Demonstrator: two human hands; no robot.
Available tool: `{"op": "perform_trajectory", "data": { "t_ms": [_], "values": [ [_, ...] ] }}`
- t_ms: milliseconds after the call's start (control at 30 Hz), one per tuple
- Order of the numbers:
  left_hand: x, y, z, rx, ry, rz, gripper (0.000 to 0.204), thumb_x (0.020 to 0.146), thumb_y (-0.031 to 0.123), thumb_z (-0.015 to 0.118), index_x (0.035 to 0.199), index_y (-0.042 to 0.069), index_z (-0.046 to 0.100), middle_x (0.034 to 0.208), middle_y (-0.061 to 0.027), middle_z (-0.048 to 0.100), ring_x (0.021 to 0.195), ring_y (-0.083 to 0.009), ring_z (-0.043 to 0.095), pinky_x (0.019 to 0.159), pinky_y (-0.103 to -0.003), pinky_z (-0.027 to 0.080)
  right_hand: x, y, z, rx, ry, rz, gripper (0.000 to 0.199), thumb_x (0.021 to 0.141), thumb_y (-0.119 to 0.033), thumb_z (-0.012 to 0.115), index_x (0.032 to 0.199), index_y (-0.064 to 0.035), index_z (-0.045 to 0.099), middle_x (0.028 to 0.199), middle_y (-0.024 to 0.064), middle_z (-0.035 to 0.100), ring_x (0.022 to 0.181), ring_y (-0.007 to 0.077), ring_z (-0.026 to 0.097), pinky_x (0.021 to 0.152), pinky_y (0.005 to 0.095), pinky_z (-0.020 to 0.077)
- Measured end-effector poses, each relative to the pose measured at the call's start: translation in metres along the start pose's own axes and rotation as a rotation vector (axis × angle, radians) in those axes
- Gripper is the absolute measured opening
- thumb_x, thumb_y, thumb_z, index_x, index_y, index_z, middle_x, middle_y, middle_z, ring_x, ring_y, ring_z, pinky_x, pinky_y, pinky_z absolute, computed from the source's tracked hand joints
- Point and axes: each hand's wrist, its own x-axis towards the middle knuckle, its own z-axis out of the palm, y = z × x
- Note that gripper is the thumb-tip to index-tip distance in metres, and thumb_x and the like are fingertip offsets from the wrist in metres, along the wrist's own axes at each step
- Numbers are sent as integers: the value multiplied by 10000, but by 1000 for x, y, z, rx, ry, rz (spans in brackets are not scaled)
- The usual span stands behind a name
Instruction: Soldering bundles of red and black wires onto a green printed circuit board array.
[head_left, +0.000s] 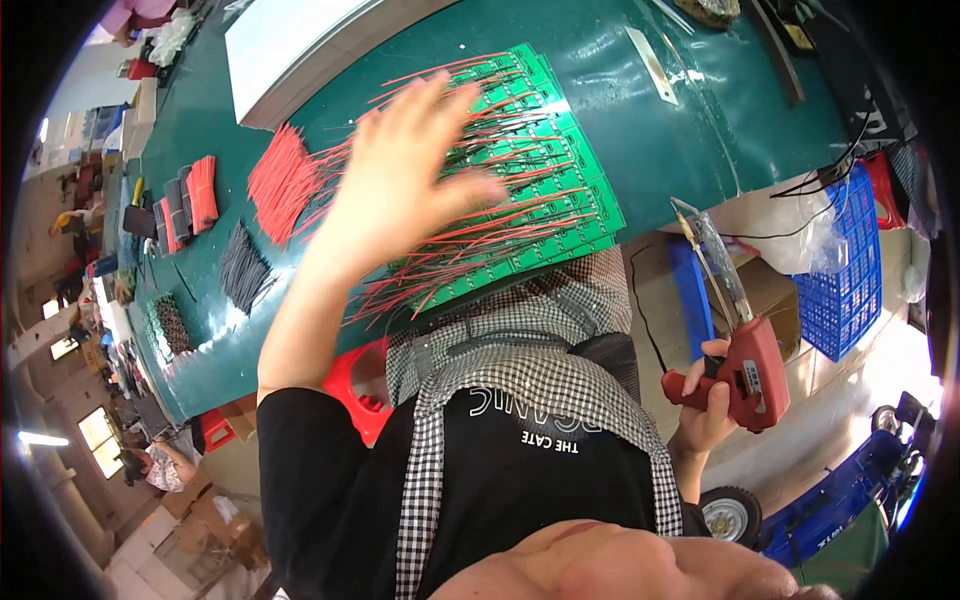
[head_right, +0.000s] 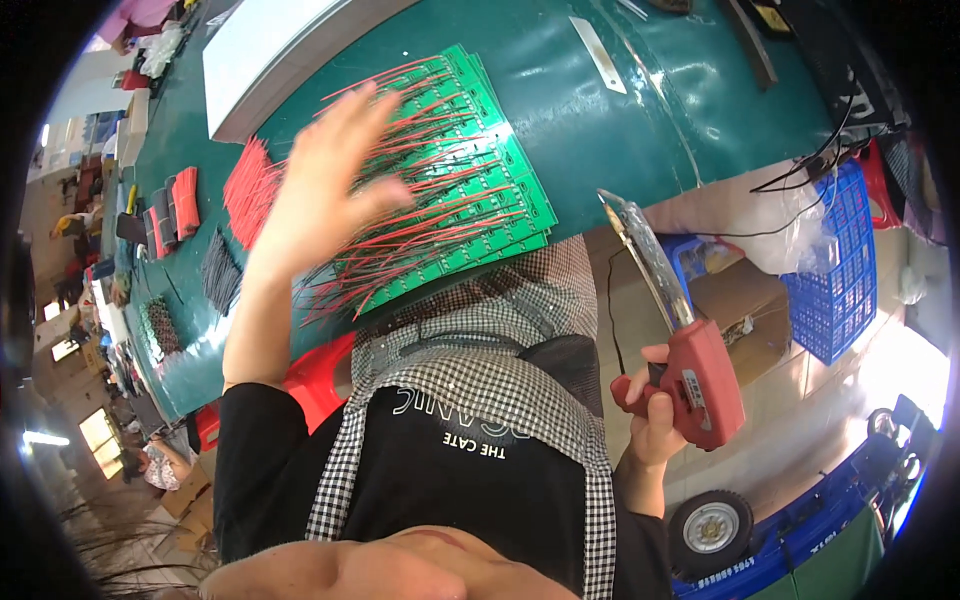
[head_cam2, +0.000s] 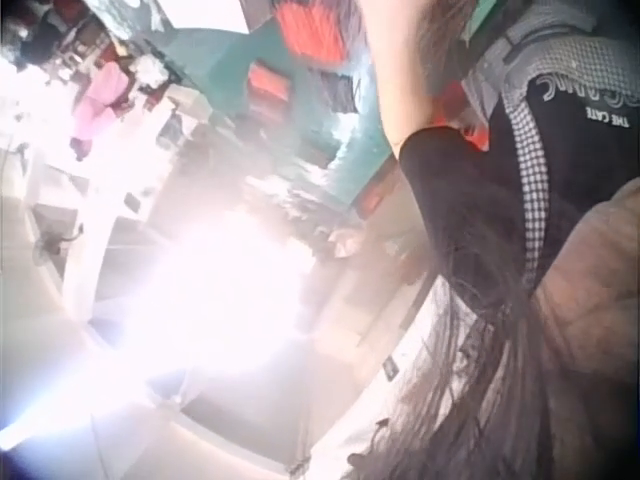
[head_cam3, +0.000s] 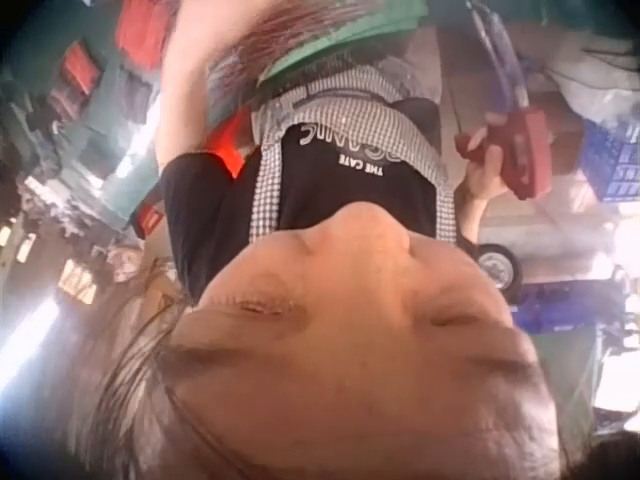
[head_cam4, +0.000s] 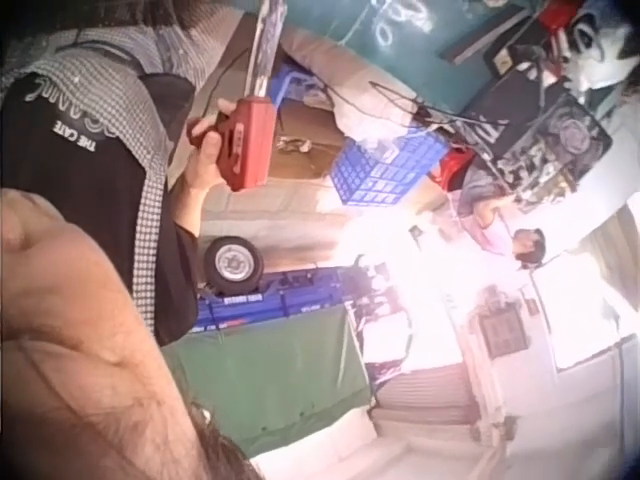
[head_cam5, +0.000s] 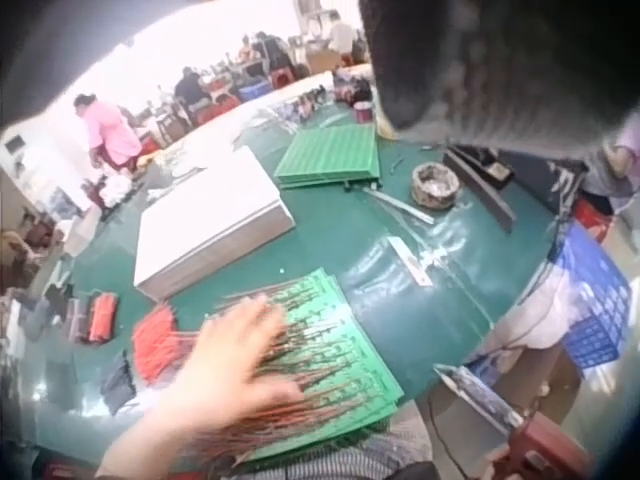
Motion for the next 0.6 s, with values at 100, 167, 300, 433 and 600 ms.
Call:
{"op": "perform_trajectory", "data": {
  "t_ms": [100, 167, 300, 433, 600],
  "values": [
    [25, -36, -16, -49, 203, -120, 601, 868, 462, 590, 1230, -18, 561, 1246, -198, 568, 1179, -343, 519, 988, -407, 402, -1, -1, 1, -7, -7, -61, 499, 918, -222, 554, 1288, 61, 374, 1089, 227, 554, 577, 150, 500, 523, 232, 426],
    [34, -57, -12, -288, -42, -214, 546, 828, 398, 652, 1197, -1, 589, 1145, -193, 619, 1079, -334, 580, 931, -395, 448, -1, 0, 2, 45, 35, -45, 483, 920, -214, 541, 1282, 61, 378, 1086, 220, 555, 587, 148, 508, 542, 229, 429],
    [46, -55, -2, -242, -103, -153, 445, 741, 180, 723, 1137, 4, 623, 1087, -156, 649, 1014, -293, 620, 896, -358, 479, -6, 1, 2, 21, 46, -83, 462, 922, -190, 531, 1281, 59, 379, 1085, 213, 555, 599, 146, 516, 552, 229, 433],
    [50, -74, 7, -319, -61, -111, 410, 729, 182, 741, 1085, 11, 634, 1055, -157, 648, 1009, -282, 613, 885, -351, 473, -6, 1, 6, 25, 96, -79, 441, 930, -174, 525, 1275, 60, 383, 1092, 201, 558, 609, 139, 521, 546, 237, 439],
    [52, -74, -17, -654, -135, -105, 451, 737, 179, 759, 1114, 6, 582, 998, -138, 656, 925, -189, 605, 832, -317, 467, -5, -1, 0, 0, 74, -138, 429, 935, -175, 525, 1271, 52, 387, 1097, 197, 558, 611, 131, 521, 520, 227, 433]
  ]
}}
